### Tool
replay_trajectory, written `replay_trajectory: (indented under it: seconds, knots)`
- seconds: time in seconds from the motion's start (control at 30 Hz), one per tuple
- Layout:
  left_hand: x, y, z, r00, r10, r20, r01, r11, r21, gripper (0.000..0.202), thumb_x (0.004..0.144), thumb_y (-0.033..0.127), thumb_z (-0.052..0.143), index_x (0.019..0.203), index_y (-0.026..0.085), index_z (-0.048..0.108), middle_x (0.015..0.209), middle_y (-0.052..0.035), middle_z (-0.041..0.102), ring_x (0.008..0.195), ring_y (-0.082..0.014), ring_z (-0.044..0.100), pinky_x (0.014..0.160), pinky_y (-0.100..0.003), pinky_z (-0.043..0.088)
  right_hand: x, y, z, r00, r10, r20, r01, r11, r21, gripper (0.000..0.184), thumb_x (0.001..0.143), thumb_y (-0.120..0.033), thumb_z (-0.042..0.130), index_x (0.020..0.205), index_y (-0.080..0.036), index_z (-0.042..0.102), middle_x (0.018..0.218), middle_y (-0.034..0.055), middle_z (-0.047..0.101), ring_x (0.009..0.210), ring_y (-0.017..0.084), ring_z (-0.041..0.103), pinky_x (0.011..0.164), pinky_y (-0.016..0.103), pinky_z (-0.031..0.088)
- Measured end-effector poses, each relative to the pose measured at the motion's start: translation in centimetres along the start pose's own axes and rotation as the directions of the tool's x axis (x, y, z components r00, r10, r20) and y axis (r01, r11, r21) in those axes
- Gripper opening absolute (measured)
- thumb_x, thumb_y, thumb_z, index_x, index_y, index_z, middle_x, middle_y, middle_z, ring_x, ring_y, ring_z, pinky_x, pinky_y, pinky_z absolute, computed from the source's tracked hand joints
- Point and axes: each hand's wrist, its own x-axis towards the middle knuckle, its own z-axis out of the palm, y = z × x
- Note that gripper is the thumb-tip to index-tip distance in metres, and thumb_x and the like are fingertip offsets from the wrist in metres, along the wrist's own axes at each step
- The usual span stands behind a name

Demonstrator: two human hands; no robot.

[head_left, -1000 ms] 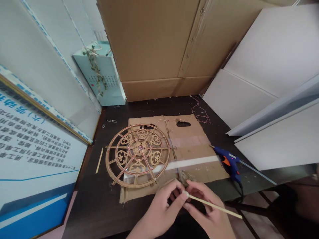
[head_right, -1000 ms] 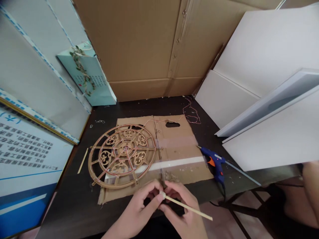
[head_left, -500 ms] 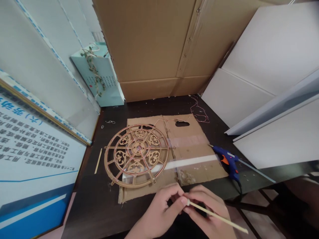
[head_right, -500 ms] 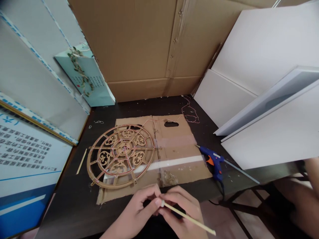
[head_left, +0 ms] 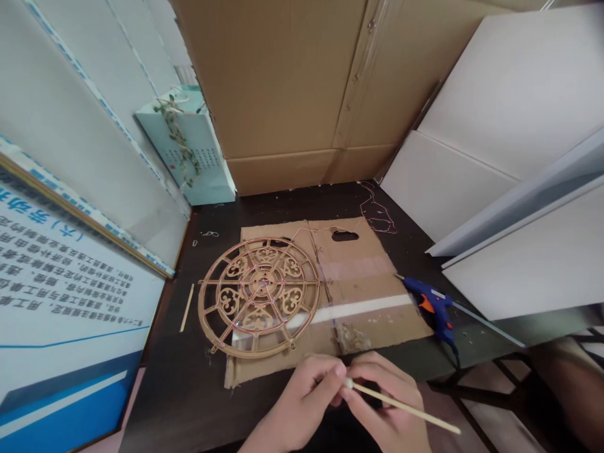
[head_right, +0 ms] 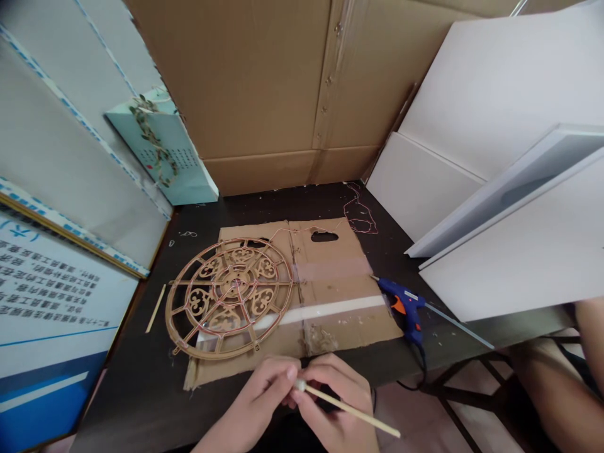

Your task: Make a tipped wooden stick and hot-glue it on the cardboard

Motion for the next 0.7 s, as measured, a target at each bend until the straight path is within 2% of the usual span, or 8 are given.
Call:
replay_trajectory:
  seconds: [0.17, 0.23, 0.33, 0.4, 0.5, 0.6, 0.7]
  knots:
    - [0.0, 0.24, -0.28, 0.998, -0.025, 0.06, 0.027, 0.999, -0.029, 0.057, 0.098, 0.064, 0.043, 0.069, 0.016, 0.052, 0.068, -0.0027, 0.051, 0.069, -0.0152, 0.051, 0.069, -0.026, 0.038, -0.09, -0.26, 0.17, 0.999, -0.025, -0.033, 0.025, 1.0, -0.015, 0.008, 0.09, -0.019, 0.066, 0.083, -0.022, 0.069, 0.074, 0.002, 0.065, 0.061, 0.016, 0.062, 0.057, 0.025, 0.051]
    - [0.1, 0.32, -0.34, 0.996, -0.03, 0.089, 0.035, 0.998, -0.052, 0.056, 0.098, 0.063, 0.043, 0.068, 0.016, 0.052, 0.065, -0.002, 0.049, 0.066, -0.0143, 0.048, 0.067, -0.026, 0.036, -0.05, -0.11, 0.2, 0.999, -0.033, -0.036, 0.032, 0.999, -0.017, 0.007, 0.09, -0.02, 0.067, 0.084, -0.023, 0.069, 0.074, 0.0018, 0.064, 0.061, 0.016, 0.062, 0.057, 0.025, 0.05]
    - [0.14, 0.24, -0.32, 0.997, -0.029, 0.072, 0.032, 0.998, -0.047, 0.059, 0.098, 0.063, 0.043, 0.063, 0.016, 0.048, 0.063, -0.0009, 0.044, 0.064, -0.0135, 0.043, 0.066, -0.027, 0.034, -0.04, 0.27, 0.17, 1.0, -0.007, 0.001, 0.007, 1.0, 0.004, 0.003, 0.087, -0.023, 0.072, 0.086, -0.023, 0.069, 0.077, 0.002, 0.065, 0.065, 0.017, 0.062, 0.06, 0.026, 0.05]
    - [0.07, 0.03, -0.28, 0.999, -0.031, 0.039, 0.032, 0.999, -0.035, 0.06, 0.098, 0.065, 0.043, 0.062, 0.017, 0.044, 0.063, -0.0004, 0.042, 0.065, -0.0134, 0.041, 0.066, -0.027, 0.033, -0.1, 0.47, 0.2, 1.0, 0.008, 0.01, -0.008, 0.999, 0.037, 0.011, 0.083, -0.024, 0.076, 0.092, -0.024, 0.07, 0.083, 0.0023, 0.066, 0.068, 0.018, 0.063, 0.061, 0.027, 0.051]
    - [-0.09, -0.29, -0.25, 0.999, -0.041, 0.011, 0.041, 0.999, -0.019, 0.059, 0.097, 0.066, 0.045, 0.066, 0.016, 0.047, 0.068, -0.0006, 0.044, 0.069, -0.0137, 0.043, 0.069, -0.026, 0.034, -0.22, 0.53, 0.37, 1.0, -0.005, -0.026, 0.007, 0.998, 0.065, 0.028, 0.081, -0.021, 0.076, 0.107, -0.026, 0.07, 0.088, 0.0024, 0.067, 0.071, 0.018, 0.064, 0.062, 0.027, 0.053]
    - [-0.12, -0.17, -0.27, 0.999, -0.03, 0.026, 0.029, 0.999, 0.016, 0.058, 0.097, 0.065, 0.044, 0.067, 0.016, 0.049, 0.068, -0.0007, 0.045, 0.069, -0.0138, 0.043, 0.069, -0.026, 0.034, -0.24, 0.34, 0.47, 0.999, -0.012, -0.04, 0.014, 0.998, 0.057, 0.015, 0.082, -0.017, 0.071, 0.095, -0.025, 0.071, 0.083, 0.0017, 0.065, 0.068, 0.017, 0.063, 0.061, 0.025, 0.051]
    - [-0.03, 0.32, -0.27, 0.999, -0.025, 0.026, 0.024, 0.999, 0.047, 0.062, 0.096, 0.068, 0.043, 0.064, 0.016, 0.048, 0.066, -0.001, 0.044, 0.068, -0.0143, 0.042, 0.068, -0.027, 0.033, -0.15, 0.13, 0.27, 1.0, 0.002, 0.002, -0.002, 0.998, 0.064, 0.007, 0.084, -0.016, 0.068, 0.084, -0.023, 0.07, 0.079, 0.002, 0.063, 0.065, 0.017, 0.062, 0.06, 0.025, 0.05]
